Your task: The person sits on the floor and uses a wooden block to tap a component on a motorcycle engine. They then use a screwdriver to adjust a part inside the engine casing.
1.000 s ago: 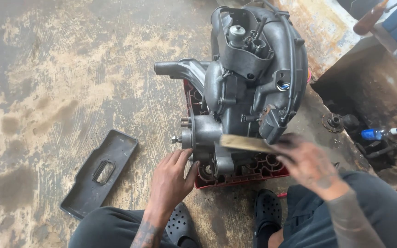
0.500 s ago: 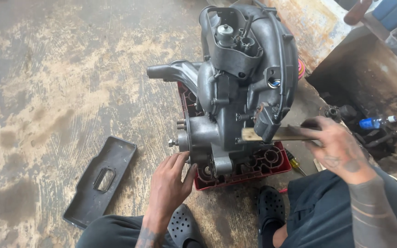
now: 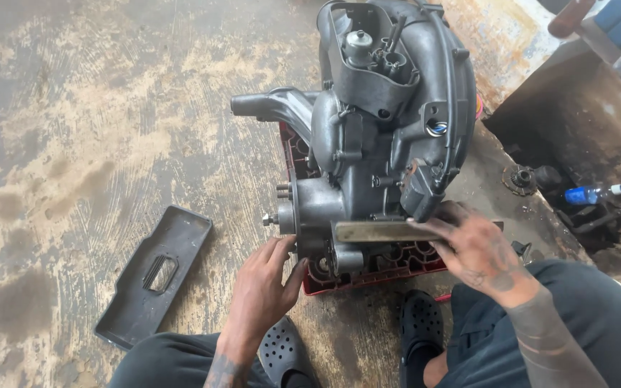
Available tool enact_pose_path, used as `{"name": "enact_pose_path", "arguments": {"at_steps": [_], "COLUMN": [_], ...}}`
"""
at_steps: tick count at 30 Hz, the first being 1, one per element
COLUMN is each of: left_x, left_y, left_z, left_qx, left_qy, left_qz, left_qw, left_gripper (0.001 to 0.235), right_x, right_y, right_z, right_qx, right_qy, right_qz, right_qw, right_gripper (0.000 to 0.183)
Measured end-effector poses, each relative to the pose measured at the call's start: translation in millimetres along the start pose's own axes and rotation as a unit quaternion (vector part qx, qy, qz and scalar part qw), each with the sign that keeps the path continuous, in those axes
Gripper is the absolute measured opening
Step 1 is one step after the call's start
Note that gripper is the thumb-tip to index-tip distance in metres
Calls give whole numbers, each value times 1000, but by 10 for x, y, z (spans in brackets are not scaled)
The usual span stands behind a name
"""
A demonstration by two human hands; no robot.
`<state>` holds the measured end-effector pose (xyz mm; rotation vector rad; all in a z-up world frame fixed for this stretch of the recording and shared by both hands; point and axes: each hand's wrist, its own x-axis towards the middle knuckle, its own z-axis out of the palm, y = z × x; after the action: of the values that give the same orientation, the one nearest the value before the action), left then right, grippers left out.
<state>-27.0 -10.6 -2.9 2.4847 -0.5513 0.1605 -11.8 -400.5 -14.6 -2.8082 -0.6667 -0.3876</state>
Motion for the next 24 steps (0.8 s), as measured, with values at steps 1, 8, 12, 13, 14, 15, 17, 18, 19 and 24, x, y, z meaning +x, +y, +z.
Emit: {"name": "enact_pose_path", "arguments": {"at_steps": [1, 8, 12, 13, 14, 15, 17, 18, 19, 24], "left_x": [4, 13, 28, 28, 32, 33, 36, 42, 49, 29], "left_y": [7, 5, 23, 19, 20, 9, -3, 1, 5, 10], "left_z": [3, -27, -16, -17, -15, -10, 10, 6, 4, -29], "left_qx": [0, 14, -3, 3, 11, 11, 13, 14, 5, 14], "left_qy": [11, -1, 1, 4, 14, 16, 16, 17, 17, 9], "left_qz": [7, 10, 3, 7, 6, 6, 6, 6, 6, 4], "left_qw": [1000, 1000, 1000, 1000, 1000, 1000, 1000, 1000, 1000, 1000], "left_gripper": [42, 48, 43, 43, 43, 43, 39, 39, 39, 43], "right_x": [26, 66, -45, -97, -90, -56, 9, -30, -69, 133], "right_y": [18, 27, 297, 389, 509, 376, 122, 164, 209, 147], "right_z": [-40, -157, -254, -310, -373, -322, -222, -135, -45, -545], "right_qx": [18, -25, -46, -57, -69, -70, -12, -12, 21, 143], "right_qy": [-8, -24, -81, -60, -37, -37, -38, -38, -60, -278], "right_qz": [-5, -26, 63, 80, 89, 87, 42, 41, 30, 304], "right_qw": [1000, 999, 994, 993, 993, 993, 998, 998, 998, 900], "right_gripper": [32, 47, 31, 28, 27, 27, 15, 15, 26, 55]}}
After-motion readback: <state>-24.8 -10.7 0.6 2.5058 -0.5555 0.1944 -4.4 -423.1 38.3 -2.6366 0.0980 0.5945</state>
